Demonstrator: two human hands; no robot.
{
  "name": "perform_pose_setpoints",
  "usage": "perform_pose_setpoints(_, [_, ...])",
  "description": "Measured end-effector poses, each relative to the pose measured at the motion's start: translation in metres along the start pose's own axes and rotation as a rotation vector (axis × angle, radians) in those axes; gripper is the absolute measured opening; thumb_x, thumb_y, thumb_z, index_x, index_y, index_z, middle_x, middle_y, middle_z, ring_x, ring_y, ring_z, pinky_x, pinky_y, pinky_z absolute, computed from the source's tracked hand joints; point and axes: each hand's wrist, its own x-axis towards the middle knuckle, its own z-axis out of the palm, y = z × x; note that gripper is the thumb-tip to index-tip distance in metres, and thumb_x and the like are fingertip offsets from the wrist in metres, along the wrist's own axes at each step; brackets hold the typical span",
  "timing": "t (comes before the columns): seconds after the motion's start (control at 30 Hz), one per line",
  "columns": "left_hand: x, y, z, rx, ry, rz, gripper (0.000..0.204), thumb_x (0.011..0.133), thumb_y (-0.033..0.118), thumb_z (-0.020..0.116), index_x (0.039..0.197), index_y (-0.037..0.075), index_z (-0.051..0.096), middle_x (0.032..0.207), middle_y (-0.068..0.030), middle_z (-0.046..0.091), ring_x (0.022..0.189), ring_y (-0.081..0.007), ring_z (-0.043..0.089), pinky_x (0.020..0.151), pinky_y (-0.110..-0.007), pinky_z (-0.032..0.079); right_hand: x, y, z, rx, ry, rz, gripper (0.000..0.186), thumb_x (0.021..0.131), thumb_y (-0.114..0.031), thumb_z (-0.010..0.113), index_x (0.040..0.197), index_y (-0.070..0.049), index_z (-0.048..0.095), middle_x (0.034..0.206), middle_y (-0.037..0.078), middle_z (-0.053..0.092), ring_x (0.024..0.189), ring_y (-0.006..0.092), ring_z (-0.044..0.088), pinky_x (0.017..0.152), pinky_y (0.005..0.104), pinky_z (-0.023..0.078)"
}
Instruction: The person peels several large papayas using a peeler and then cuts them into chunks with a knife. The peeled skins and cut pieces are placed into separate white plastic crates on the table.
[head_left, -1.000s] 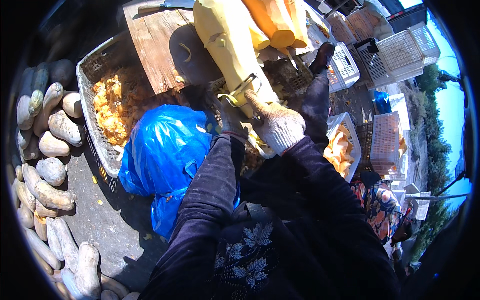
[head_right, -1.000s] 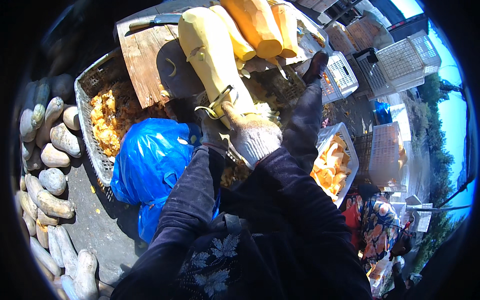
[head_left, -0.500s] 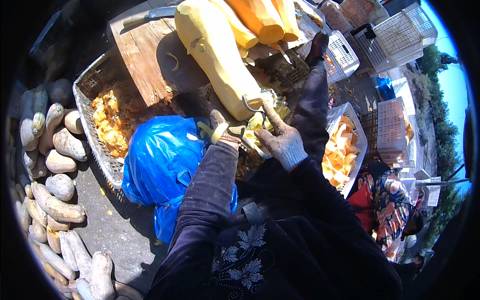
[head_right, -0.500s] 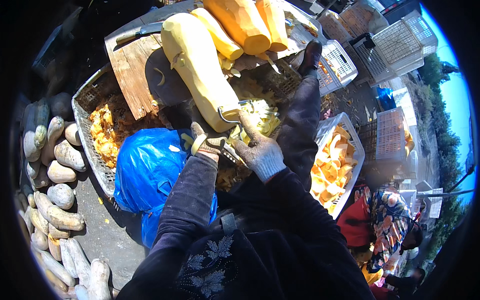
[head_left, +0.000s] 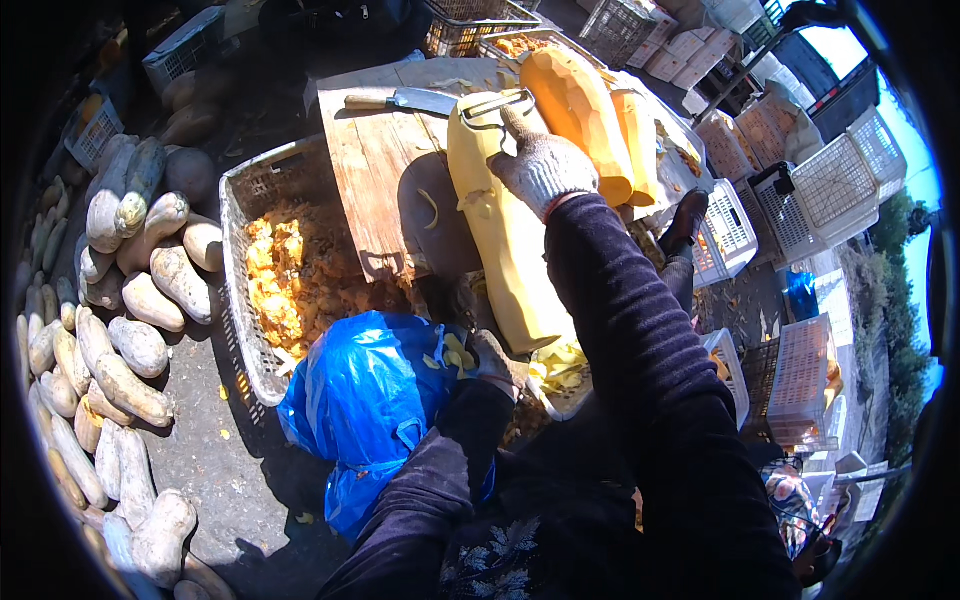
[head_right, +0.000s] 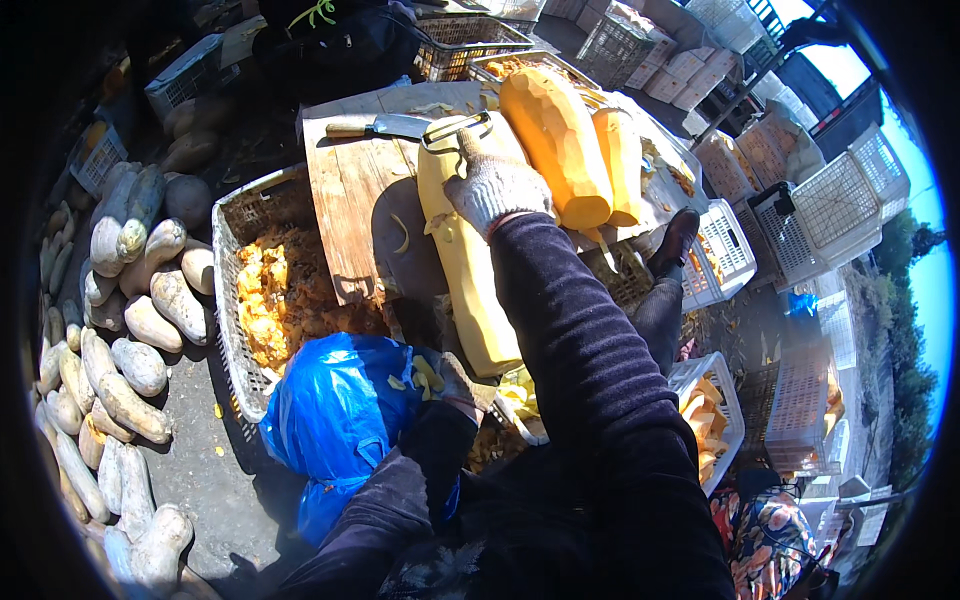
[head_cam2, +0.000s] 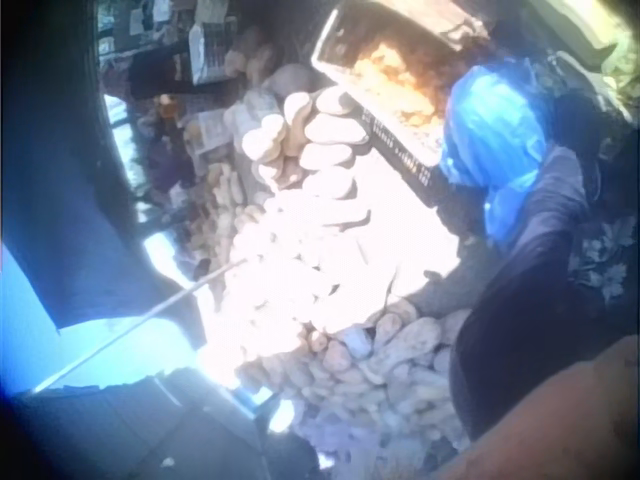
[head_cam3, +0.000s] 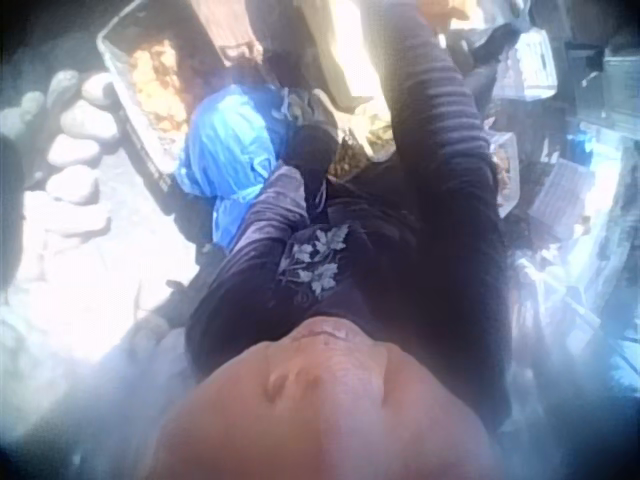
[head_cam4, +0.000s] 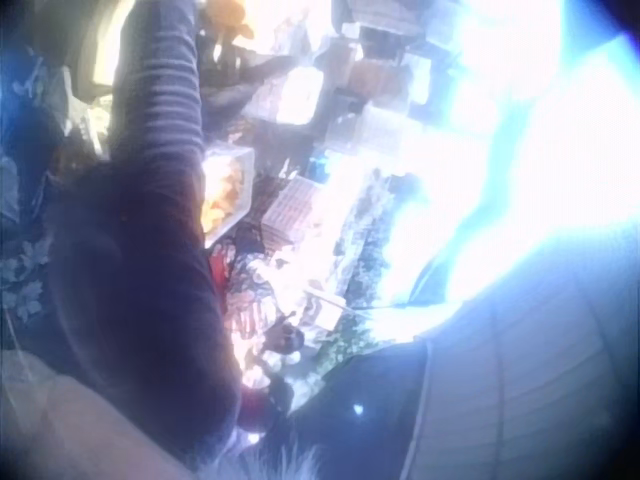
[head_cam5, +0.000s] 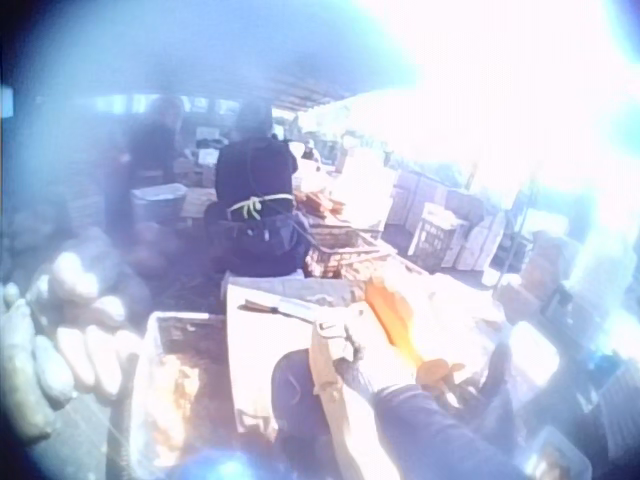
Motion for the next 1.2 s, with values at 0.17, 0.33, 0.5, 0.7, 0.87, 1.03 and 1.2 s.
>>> perform_pose_setpoints(0.17, [-0.033, 0.023, 0.026, 0.106, 0.091, 0.106, 0.055, 0.100, 0.054, 0.047, 0.127, 0.007, 0.058, 0.113, -0.0078, 0.066, 0.098, -0.0273, 0.066, 0.083, -0.039, 0.055, -0.014, 0.018, 0.031, -0.033, -0.155, 0.026, 0.064, 0.088, -0.043, 0.057, 0.147, -0.022, 0.045, 0.109, 0.023, 0.069, 0.101, 0.0387, 0.067, 0.088, 0.0451, 0.052])
perform_pose_setpoints(0.33, [-0.017, 0.008, 0.020, -0.238, 0.108, -0.022, 0.057, 0.097, 0.057, 0.051, 0.124, 0.008, 0.059, 0.114, -0.0082, 0.067, 0.097, -0.0239, 0.066, 0.084, -0.037, 0.055, -0.183, 0.071, 0.055, 0.254, -0.335, 0.177, 0.072, 0.082, -0.037, 0.072, 0.148, -0.028, 0.046, 0.081, 0.013, 0.070, 0.073, 0.0237, 0.070, 0.069, 0.0346, 0.055])
perform_pose_setpoints(0.5, [-0.044, 0.017, 0.050, -0.194, 0.253, -0.243, 0.054, 0.101, 0.047, 0.050, 0.135, 0.006, 0.052, 0.128, -0.0103, 0.062, 0.110, -0.0266, 0.061, 0.100, -0.039, 0.047, -0.166, 0.044, 0.003, 0.460, -0.466, 0.126, 0.071, 0.081, -0.028, 0.078, 0.146, -0.023, 0.050, 0.074, 0.006, 0.066, 0.063, 0.0113, 0.060, 0.065, 0.0260, 0.050])
perform_pose_setpoints(0.7, [-0.022, -0.015, 0.013, -0.515, -0.136, -0.430, 0.052, 0.100, 0.052, 0.045, 0.137, 0.016, 0.051, 0.130, -0.0079, 0.061, 0.120, -0.0310, 0.057, 0.100, -0.058, 0.046, 0.043, 0.003, 0.023, 0.226, -0.109, -0.114, 0.073, 0.081, -0.038, 0.072, 0.145, -0.013, 0.049, 0.125, 0.016, 0.066, 0.105, 0.0267, 0.067, 0.093, 0.0326, 0.049])
perform_pose_setpoints(0.87, [-0.039, -0.005, 0.035, -0.672, -0.157, -0.389, 0.047, 0.103, 0.046, 0.044, 0.137, 0.014, 0.051, 0.133, -0.0074, 0.059, 0.123, -0.0310, 0.056, 0.103, -0.054, 0.045, 0.116, -0.029, 0.027, -0.251, -0.162, -0.070, 0.061, 0.082, -0.041, 0.063, 0.138, -0.020, 0.056, 0.120, 0.017, 0.067, 0.110, 0.0327, 0.065, 0.094, 0.0389, 0.050])
perform_pose_setpoints(1.03, [-0.037, -0.015, 0.034, -0.672, -0.092, -0.295, 0.048, 0.102, 0.046, 0.045, 0.136, 0.013, 0.052, 0.132, -0.0081, 0.060, 0.122, -0.0292, 0.057, 0.104, -0.048, 0.045, 0.087, -0.019, 0.020, -0.237, -0.236, -0.073, 0.058, 0.081, -0.041, 0.066, 0.134, -0.020, 0.059, 0.106, 0.019, 0.071, 0.101, 0.0325, 0.068, 0.089, 0.0381, 0.051])
perform_pose_setpoints(1.2, [-0.017, -0.021, 0.016, -0.519, -0.141, -0.254, 0.060, 0.101, 0.053, 0.042, 0.138, 0.008, 0.051, 0.127, -0.0121, 0.062, 0.117, -0.0292, 0.060, 0.102, -0.044, 0.047, -0.064, 0.004, 0.017, -0.355, -0.407, -0.100, 0.065, 0.086, -0.043, 0.062, 0.146, -0.023, 0.045, 0.087, 0.021, 0.070, 0.085, 0.0362, 0.071, 0.077, 0.0449, 0.055])
